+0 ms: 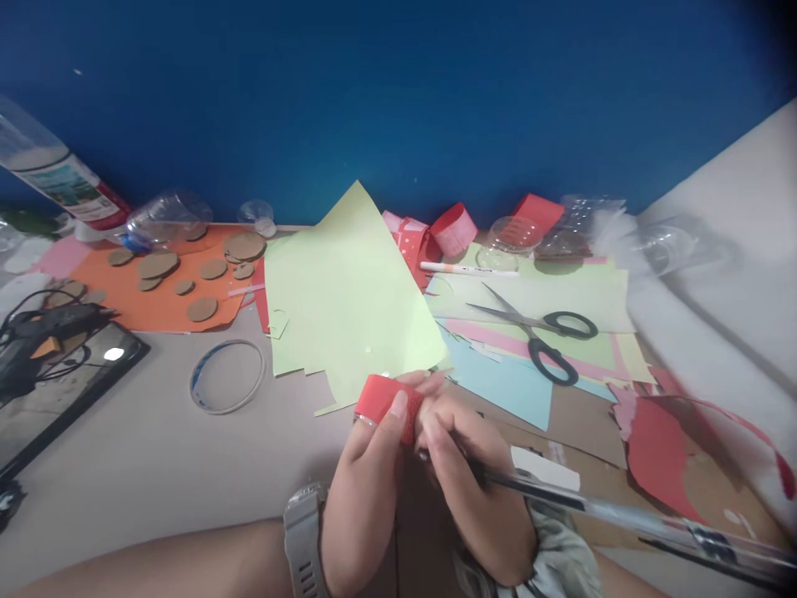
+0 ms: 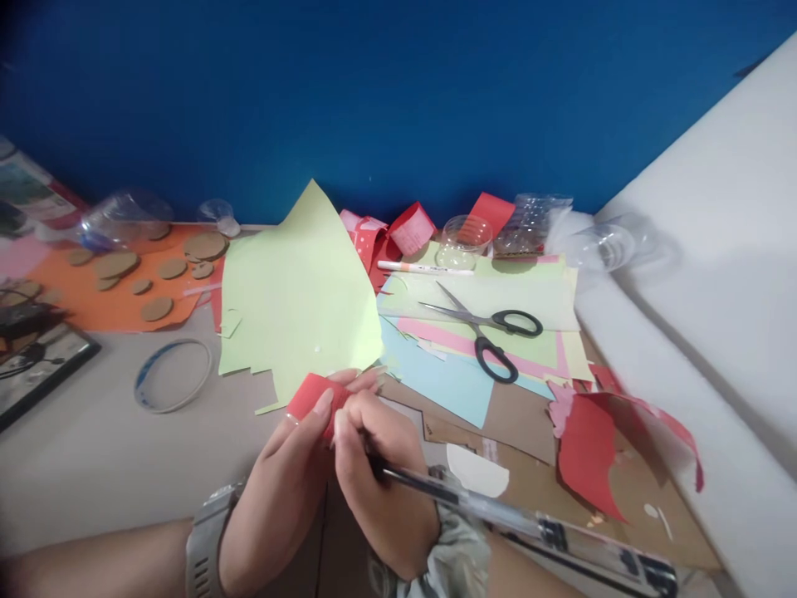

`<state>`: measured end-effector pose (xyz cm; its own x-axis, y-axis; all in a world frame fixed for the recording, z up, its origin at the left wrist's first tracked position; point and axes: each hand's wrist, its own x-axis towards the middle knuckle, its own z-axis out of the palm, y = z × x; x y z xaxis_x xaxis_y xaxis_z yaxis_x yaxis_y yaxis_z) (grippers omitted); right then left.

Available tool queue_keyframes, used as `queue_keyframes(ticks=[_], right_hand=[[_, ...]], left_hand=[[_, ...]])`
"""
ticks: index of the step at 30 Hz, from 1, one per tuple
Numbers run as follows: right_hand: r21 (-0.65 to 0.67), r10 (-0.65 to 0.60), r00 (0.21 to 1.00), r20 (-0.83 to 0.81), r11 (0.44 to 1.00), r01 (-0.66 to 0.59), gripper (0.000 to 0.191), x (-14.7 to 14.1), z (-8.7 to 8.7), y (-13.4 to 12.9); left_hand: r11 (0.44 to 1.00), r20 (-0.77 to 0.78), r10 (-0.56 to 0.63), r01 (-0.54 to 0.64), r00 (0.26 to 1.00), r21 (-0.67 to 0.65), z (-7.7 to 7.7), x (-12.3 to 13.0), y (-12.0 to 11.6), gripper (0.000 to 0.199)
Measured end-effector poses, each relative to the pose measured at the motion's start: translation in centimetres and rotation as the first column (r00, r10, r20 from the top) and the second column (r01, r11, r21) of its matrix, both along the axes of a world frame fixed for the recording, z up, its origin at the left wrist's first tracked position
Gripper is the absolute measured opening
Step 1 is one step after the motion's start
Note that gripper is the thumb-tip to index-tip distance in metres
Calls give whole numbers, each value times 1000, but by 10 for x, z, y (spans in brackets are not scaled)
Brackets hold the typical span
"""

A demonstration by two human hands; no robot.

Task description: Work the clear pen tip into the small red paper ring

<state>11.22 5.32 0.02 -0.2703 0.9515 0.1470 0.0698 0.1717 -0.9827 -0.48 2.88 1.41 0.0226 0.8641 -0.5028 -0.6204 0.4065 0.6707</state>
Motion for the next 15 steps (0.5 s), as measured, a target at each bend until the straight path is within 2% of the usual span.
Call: queue_keyframes(ticks=[3, 6, 8, 12, 15], right_hand=[[-67, -119, 982, -148, 992, 111, 46, -3, -3, 1], [-225, -226, 946, -235, 959, 173, 47, -7, -6, 4], [-295, -263, 923, -280, 939, 178, 49, -9, -7, 6], [-356, -268, 889, -372, 926, 130, 54, -12, -11, 8], [-390, -294, 871, -394, 912, 131, 55, -14, -14, 8]], left_hand=[[999, 18, 2, -1, 1000, -41, -2, 1, -1, 38], [995, -30, 6, -9, 1000, -101, -4, 1, -1, 38], [994, -15, 19, -20, 1000, -106, -4, 0, 0, 35], [993, 103, 48, -36, 993, -111, -5, -1, 1, 35], [987, 111, 77, -60, 991, -151, -6, -2, 1, 29]])
